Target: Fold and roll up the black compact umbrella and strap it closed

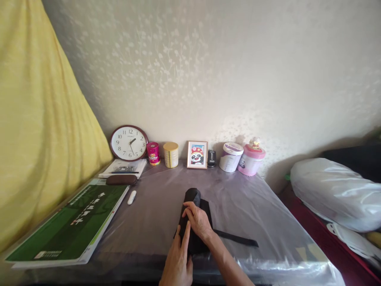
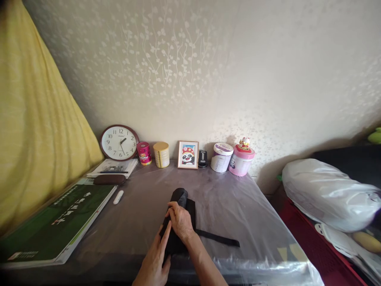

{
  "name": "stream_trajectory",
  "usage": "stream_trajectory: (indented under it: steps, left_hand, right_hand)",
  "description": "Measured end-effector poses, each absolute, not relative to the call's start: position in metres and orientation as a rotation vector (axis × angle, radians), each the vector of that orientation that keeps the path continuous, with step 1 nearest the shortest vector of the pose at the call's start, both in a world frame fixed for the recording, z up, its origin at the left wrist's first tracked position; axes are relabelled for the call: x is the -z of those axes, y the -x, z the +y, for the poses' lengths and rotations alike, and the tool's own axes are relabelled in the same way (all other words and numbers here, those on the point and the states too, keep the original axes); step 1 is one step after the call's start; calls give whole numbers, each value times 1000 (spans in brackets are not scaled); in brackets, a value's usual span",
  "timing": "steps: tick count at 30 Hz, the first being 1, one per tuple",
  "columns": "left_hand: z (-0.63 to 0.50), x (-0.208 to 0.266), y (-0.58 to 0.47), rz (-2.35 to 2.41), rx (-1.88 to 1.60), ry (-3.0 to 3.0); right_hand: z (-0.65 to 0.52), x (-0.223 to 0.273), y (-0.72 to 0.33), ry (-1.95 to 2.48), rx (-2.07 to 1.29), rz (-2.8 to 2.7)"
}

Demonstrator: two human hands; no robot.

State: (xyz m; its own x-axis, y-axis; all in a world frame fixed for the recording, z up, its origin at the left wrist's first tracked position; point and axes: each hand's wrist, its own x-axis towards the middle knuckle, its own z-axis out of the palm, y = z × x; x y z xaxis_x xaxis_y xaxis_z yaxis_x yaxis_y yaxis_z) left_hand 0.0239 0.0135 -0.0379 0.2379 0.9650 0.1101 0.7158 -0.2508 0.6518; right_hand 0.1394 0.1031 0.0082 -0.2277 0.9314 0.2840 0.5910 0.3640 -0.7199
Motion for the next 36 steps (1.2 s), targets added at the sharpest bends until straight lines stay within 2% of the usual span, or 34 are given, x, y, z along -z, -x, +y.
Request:
stream_trajectory:
  steps: [7, 11, 22, 29, 36]
  left_hand:
    - [22, 69, -16, 1436, -758, -2077]
    - [22, 71, -16, 1410, -766, -2065]
    - [20, 44, -19, 1412, -772, -1866]
    - [17, 36, -23, 1405, -855, -1782]
    - [18, 42, -23, 1374, -960, -1730]
  right_hand:
    - [96, -4, -149, 1088, -329, -2095]
    - [107, 1, -153, 1111, -277, -2175]
    - [175, 13, -159, 1266, -371, -2051]
    - [173, 14, -194, 1587, -520, -1581]
    - [146, 24, -227, 1692, -837, -1303]
